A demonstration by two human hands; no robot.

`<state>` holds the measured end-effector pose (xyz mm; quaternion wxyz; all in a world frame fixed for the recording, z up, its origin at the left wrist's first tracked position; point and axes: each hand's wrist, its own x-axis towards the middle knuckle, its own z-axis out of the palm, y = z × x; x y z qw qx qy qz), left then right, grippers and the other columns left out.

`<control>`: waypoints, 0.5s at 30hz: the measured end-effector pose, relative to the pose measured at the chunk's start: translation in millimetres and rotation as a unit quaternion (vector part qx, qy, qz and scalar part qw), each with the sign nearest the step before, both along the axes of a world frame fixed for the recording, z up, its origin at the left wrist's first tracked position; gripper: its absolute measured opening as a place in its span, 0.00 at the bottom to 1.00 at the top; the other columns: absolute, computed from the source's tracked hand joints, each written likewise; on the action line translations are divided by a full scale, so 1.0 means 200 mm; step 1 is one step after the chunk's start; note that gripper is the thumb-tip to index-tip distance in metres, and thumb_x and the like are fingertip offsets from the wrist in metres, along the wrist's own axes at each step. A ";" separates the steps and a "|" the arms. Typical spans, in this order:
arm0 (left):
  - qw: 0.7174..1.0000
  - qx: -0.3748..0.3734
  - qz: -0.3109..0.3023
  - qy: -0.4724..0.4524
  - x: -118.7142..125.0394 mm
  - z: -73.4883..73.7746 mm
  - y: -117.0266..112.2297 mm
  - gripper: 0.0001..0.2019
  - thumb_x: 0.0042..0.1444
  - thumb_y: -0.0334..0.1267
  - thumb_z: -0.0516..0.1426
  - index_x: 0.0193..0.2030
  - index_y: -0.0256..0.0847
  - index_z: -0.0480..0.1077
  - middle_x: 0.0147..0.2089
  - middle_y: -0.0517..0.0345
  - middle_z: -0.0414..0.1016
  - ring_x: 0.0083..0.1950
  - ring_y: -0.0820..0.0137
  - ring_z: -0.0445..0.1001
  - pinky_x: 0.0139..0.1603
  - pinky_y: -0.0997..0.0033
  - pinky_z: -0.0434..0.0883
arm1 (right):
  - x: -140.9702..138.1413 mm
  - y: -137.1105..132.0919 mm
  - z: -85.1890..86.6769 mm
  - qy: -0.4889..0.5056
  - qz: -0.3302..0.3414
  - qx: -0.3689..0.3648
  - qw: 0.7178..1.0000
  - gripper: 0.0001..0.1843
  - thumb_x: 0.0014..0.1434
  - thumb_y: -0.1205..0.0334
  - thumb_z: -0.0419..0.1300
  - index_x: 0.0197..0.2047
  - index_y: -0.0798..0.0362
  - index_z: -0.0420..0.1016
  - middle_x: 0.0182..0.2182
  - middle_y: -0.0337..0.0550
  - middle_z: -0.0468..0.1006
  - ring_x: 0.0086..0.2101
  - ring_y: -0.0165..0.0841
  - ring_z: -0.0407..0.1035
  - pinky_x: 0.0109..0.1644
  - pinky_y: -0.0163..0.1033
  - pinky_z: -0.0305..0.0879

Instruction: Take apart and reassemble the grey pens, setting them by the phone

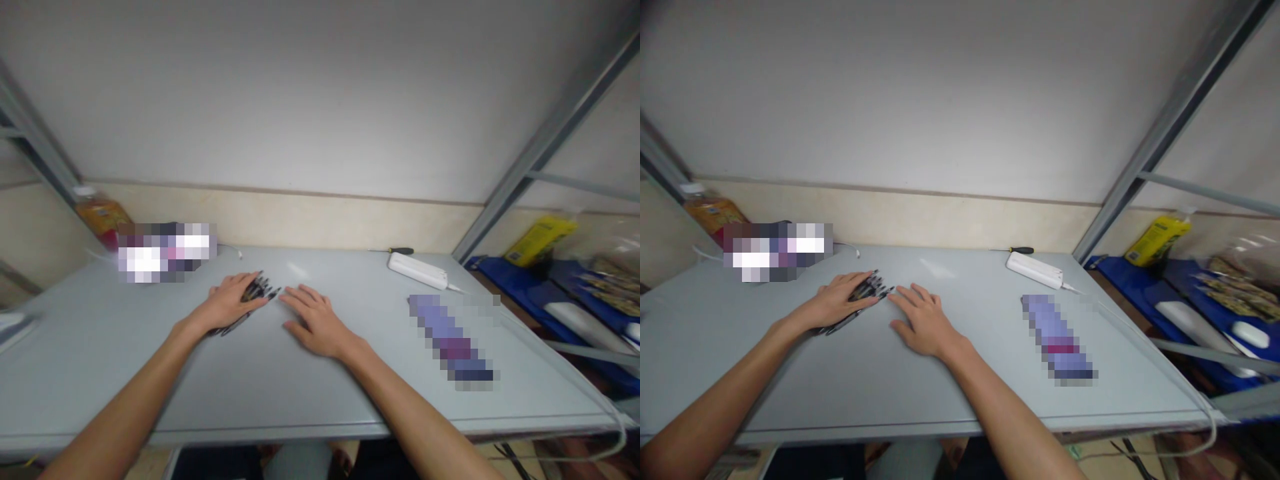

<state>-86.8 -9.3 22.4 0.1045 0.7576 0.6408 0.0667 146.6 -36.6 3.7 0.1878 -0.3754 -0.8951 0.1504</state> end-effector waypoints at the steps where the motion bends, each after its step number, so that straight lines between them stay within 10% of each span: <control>1: 1.000 0.001 -0.009 -0.004 -0.02 0.00 0.01 0.38 0.50 0.63 0.45 0.65 0.44 0.51 0.65 0.49 0.55 0.64 0.53 0.53 0.58 0.51 0.54 | 0.00 0.00 0.00 -0.007 0.009 0.004 1.000 0.29 0.62 0.54 0.49 0.65 0.46 0.49 0.64 0.43 0.52 0.62 0.42 0.41 0.59 0.54 0.47; 15: 0.999 0.006 -0.040 0.013 -0.04 -0.08 0.01 0.38 0.54 0.61 0.43 0.67 0.43 0.44 0.68 0.44 0.48 0.67 0.53 0.48 0.59 0.45 0.50 | -0.09 -0.01 -0.01 -0.034 0.054 0.045 0.997 0.27 0.63 0.51 0.45 0.65 0.45 0.49 0.63 0.44 0.54 0.62 0.43 0.41 0.58 0.59 0.45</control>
